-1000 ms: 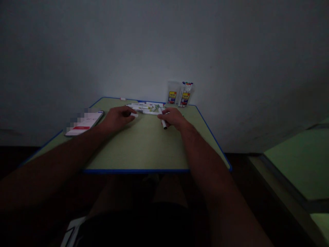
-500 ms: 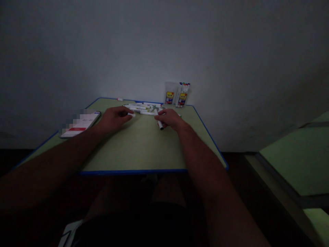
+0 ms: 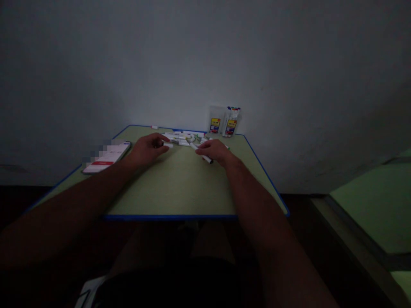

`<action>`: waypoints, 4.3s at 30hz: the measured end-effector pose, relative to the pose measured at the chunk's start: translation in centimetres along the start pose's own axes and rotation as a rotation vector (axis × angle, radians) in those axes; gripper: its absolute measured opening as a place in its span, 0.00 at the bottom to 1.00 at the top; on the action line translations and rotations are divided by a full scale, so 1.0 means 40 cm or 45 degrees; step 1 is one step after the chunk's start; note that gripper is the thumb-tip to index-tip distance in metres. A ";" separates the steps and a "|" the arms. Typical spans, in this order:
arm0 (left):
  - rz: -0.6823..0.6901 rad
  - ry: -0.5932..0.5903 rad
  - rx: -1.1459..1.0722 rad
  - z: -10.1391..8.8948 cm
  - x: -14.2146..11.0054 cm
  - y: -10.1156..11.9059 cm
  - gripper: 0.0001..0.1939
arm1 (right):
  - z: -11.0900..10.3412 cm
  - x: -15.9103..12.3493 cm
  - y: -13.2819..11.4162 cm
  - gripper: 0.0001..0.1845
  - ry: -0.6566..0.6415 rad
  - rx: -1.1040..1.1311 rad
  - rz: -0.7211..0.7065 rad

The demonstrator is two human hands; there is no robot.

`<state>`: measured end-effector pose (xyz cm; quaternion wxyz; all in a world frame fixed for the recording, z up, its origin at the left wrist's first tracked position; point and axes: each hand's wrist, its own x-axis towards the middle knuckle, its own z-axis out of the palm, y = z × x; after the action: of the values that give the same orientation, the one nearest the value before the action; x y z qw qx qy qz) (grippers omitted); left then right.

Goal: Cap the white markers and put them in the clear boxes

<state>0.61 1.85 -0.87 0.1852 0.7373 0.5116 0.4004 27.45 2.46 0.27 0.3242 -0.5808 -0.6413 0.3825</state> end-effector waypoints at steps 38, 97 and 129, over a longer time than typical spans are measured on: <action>-0.065 -0.179 -0.404 0.012 -0.002 0.016 0.12 | 0.013 -0.003 0.002 0.07 -0.183 -0.089 -0.222; 0.183 -0.160 -0.148 0.040 -0.017 0.021 0.07 | 0.032 0.000 0.008 0.16 -0.197 0.137 -0.387; 0.024 0.034 0.008 0.012 0.008 -0.019 0.08 | 0.004 0.006 0.013 0.14 -0.053 0.312 -0.321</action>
<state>0.59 2.50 -1.58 0.1724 0.7371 0.5084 0.4104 27.52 2.71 -0.26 0.4247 -0.4438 -0.6643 0.4259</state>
